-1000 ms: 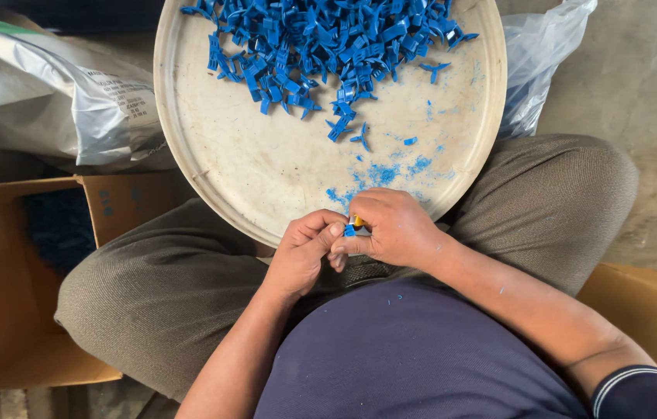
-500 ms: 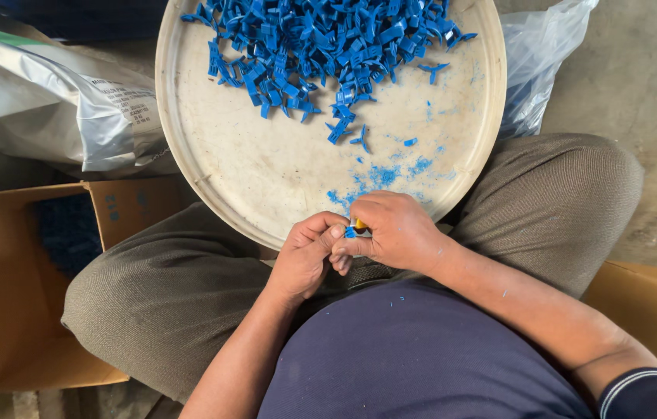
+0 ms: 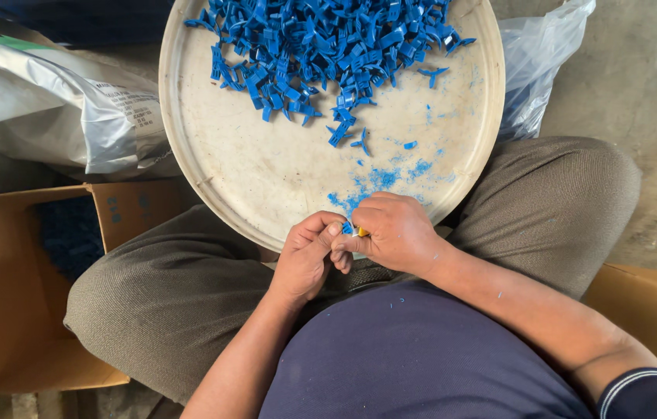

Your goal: The person sits cross-legged with a white tray on their lap and uses a yellow utility knife to cut blue plastic strips into small pieces. The cut pieces accumulate on the tray throughout the clip.

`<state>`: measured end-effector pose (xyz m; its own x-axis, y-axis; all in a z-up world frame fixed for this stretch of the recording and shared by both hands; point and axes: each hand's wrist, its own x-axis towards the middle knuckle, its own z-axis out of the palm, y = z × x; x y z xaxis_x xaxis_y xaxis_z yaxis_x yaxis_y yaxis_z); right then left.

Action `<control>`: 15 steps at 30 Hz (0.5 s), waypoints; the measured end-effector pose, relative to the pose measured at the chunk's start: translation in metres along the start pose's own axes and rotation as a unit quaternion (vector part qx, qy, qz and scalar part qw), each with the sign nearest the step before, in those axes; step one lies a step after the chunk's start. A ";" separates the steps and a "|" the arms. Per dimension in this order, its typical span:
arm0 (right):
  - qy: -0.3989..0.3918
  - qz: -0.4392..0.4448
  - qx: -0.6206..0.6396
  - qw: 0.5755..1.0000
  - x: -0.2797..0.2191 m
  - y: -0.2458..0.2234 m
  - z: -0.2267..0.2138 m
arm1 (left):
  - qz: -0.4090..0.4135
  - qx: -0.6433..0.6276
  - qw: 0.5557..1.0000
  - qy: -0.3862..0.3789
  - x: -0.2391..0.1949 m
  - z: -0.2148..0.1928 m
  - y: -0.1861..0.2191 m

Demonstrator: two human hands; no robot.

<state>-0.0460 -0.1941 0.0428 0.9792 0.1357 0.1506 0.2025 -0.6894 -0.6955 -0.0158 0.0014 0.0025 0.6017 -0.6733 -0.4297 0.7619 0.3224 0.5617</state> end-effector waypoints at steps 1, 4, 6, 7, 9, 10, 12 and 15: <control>0.005 0.010 0.016 1.000 0.001 0.000 -0.001 | 0.010 -0.001 1.000 0.006 0.000 0.000 0.000; 0.018 0.043 0.122 0.991 0.001 0.002 -0.008 | 0.060 0.055 0.996 0.036 0.004 0.000 0.000; 0.009 0.058 0.168 0.984 0.004 0.004 -0.010 | 0.091 0.113 0.988 0.061 0.006 -0.001 0.001; -0.003 0.066 0.169 0.984 0.004 0.005 -0.010 | 0.097 0.142 0.982 0.071 0.008 -0.001 -0.001; -0.021 0.095 0.180 0.979 0.003 0.009 -0.008 | 0.107 0.178 0.975 0.081 0.009 0.000 -0.003; -0.027 0.116 0.192 0.974 0.002 0.010 -0.006 | 0.111 0.184 0.973 0.080 0.009 -0.001 -0.004; -0.036 0.143 0.219 0.964 0.001 0.014 -0.004 | 0.118 0.193 0.971 0.081 0.010 -0.001 -0.004; -0.035 0.159 0.250 0.954 0.000 0.016 -0.001 | 0.132 0.207 0.965 0.097 0.009 0.000 0.000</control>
<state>-0.0426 -0.2059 0.0331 0.9865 0.0353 -0.1599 -0.1438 -0.2799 -0.9492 -0.0105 -0.0051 -0.0015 0.8253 -0.4545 -0.3352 0.4401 0.1457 0.8860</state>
